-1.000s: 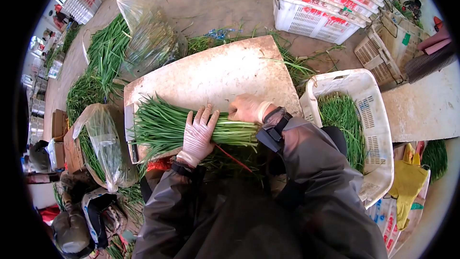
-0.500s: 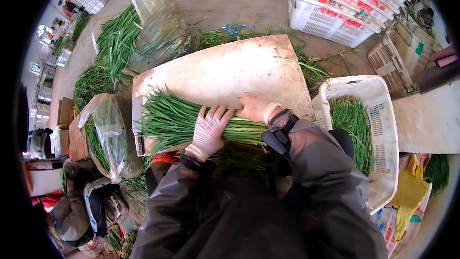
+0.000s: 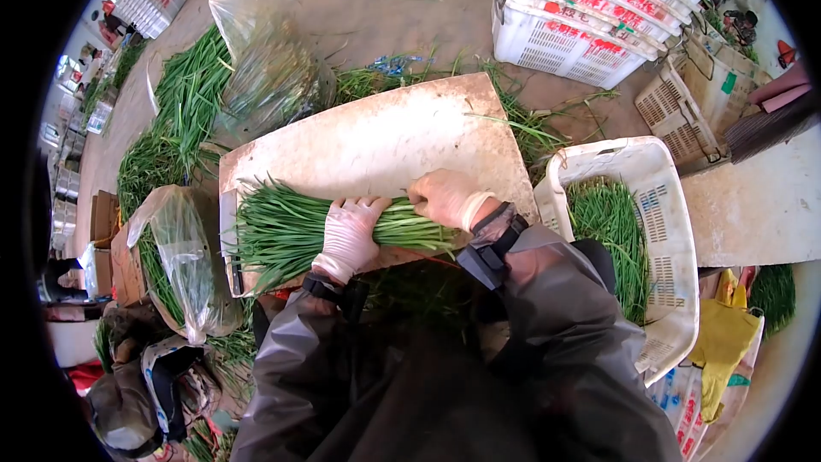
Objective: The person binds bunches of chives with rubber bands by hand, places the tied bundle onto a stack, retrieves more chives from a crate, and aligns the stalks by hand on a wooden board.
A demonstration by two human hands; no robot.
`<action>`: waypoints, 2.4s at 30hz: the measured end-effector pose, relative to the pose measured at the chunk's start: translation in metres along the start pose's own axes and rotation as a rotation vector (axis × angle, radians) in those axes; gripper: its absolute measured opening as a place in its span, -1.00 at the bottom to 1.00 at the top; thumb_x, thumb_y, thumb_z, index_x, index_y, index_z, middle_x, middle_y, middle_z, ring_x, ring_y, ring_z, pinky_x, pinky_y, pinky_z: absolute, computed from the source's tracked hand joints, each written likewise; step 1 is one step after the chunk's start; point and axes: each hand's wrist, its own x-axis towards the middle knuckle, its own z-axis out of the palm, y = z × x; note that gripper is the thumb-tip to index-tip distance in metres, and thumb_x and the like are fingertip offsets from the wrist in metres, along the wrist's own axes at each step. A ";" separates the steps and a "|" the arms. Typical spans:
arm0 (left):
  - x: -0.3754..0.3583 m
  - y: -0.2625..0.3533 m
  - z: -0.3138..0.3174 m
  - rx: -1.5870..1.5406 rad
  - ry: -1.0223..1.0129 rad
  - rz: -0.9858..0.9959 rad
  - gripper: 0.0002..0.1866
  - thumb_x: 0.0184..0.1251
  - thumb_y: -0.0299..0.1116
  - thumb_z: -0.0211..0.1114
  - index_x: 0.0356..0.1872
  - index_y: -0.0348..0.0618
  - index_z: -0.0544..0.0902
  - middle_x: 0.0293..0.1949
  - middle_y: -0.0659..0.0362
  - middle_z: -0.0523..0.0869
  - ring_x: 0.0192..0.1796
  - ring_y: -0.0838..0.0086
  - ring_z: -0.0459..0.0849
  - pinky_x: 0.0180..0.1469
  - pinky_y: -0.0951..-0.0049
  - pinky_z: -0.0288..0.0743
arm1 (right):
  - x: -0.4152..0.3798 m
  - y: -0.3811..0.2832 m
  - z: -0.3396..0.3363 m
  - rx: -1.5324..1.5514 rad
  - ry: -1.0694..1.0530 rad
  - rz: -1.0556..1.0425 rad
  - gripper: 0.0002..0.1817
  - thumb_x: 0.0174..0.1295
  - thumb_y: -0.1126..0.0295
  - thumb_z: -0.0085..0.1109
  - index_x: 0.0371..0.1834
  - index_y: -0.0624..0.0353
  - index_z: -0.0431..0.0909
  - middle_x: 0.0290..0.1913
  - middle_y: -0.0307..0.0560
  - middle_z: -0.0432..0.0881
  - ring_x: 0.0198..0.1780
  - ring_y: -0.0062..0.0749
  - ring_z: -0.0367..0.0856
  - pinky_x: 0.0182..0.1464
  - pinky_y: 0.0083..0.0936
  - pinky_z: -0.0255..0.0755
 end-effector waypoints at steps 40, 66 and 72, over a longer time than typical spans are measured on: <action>-0.027 -0.062 -0.028 -0.026 -0.208 -0.143 0.25 -0.30 0.15 0.71 0.54 -0.05 0.33 0.37 -0.01 0.55 0.44 0.07 0.50 0.53 -0.18 0.18 | -0.003 -0.049 0.013 -0.680 0.068 -0.099 0.00 0.05 -0.02 0.50 0.57 0.00 0.25 0.45 -0.12 0.43 0.50 -0.12 0.39 0.45 0.10 0.28; -0.033 -0.019 -0.007 -0.116 0.394 0.164 -0.73 0.01 -0.31 0.41 -0.22 -0.12 0.66 0.03 0.05 0.63 0.16 0.03 0.57 0.28 -0.05 0.42 | -0.025 -0.106 0.040 -0.073 0.458 -0.383 -0.85 0.14 0.27 0.27 -0.48 0.04 0.55 -0.28 -0.06 0.59 -0.16 -0.08 0.57 -0.13 -0.15 0.46; -0.030 -0.017 0.012 -0.137 0.478 0.022 -0.80 0.09 -0.26 0.39 -0.29 -0.09 0.66 0.07 0.10 0.62 0.28 0.01 0.52 0.31 -0.05 0.38 | -0.002 -0.092 0.070 0.335 0.489 -0.388 -0.84 0.24 0.32 0.29 -0.38 0.12 0.53 -0.30 -0.05 0.57 -0.15 0.01 0.57 -0.06 -0.11 0.48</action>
